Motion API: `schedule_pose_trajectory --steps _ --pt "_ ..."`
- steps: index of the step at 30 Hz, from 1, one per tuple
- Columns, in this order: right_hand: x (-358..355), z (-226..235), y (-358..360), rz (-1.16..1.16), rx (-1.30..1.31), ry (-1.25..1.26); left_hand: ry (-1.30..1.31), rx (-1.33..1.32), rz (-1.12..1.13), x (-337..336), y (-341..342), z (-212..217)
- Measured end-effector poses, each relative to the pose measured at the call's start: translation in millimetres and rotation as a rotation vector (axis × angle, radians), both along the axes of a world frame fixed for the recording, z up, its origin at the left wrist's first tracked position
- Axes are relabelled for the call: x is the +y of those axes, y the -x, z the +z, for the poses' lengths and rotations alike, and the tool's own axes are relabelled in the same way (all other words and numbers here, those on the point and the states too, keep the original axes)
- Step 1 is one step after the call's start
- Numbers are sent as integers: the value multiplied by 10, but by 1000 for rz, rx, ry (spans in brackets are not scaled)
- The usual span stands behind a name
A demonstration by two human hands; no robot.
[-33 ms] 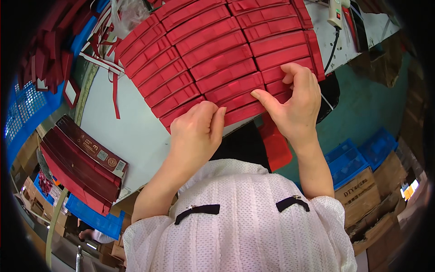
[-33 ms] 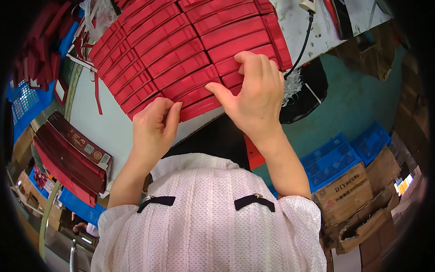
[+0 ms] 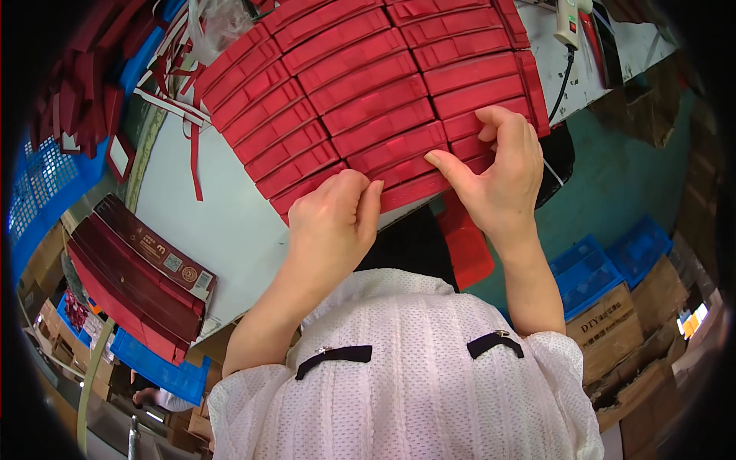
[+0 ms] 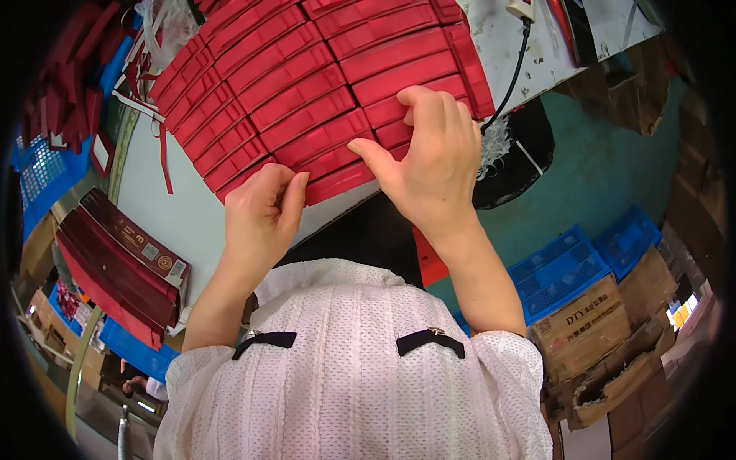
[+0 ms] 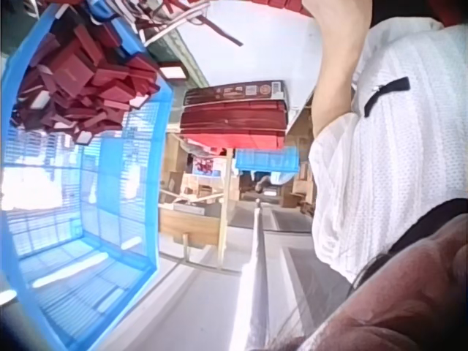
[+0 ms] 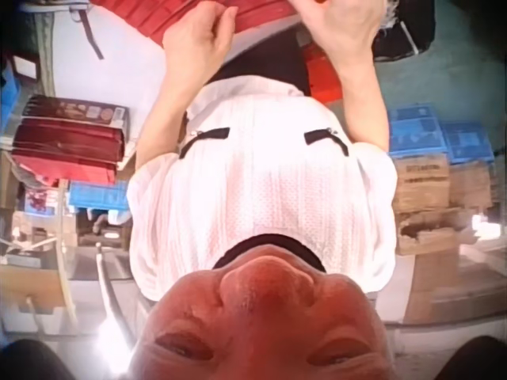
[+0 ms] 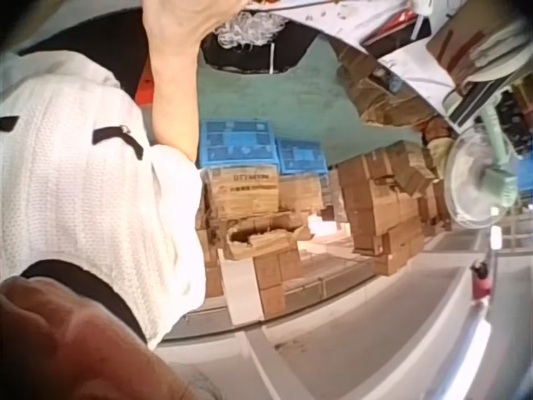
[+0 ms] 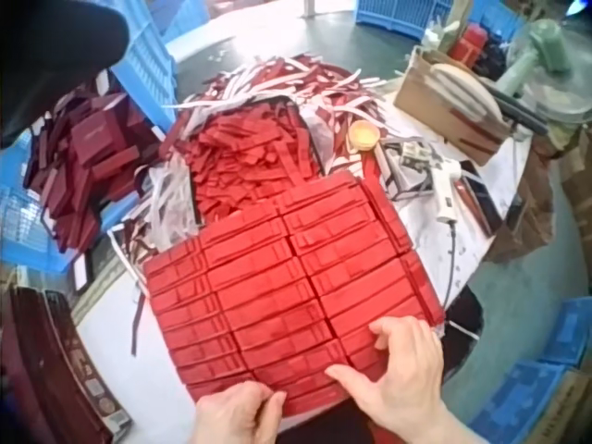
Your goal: The person assembles a stack of red paper envelopes by applying hot glue to the edges and pressing them together. They use a hot glue gun to secure the paper pieces, occasionally adjusting the stack and picking up additional envelopes from a nearby pile.
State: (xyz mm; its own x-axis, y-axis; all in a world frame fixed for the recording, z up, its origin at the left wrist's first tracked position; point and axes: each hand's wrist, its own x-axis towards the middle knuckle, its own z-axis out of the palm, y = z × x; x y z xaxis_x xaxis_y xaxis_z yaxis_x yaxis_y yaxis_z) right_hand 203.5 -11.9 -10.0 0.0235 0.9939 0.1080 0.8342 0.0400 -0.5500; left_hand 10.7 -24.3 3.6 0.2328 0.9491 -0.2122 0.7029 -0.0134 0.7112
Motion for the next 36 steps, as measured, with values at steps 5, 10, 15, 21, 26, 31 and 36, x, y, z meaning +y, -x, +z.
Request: schedule_pose_trajectory --steps 5,10,15,21,26,31,36 --pt "5 22 22 -18 -2 16 -82 114 -38 -6 -26 -25" --pt "29 55 22 -23 -7 30 -243 196 -175 24 -10 -5" --pt "389 170 74 -22 335 -20 -230 416 -598 142 -8 61" --pt "1575 286 366 237 222 -225 -230 373 -645 173 30 36" --pt "2326 -208 358 233 -140 -28 -378 124 -562 49 239 -86" --pt "2461 -265 500 291 -288 194 -253 -10 -450 52 238 -52" --pt "2399 -277 419 382 56 -75 -283 -366 -96 466 279 72"
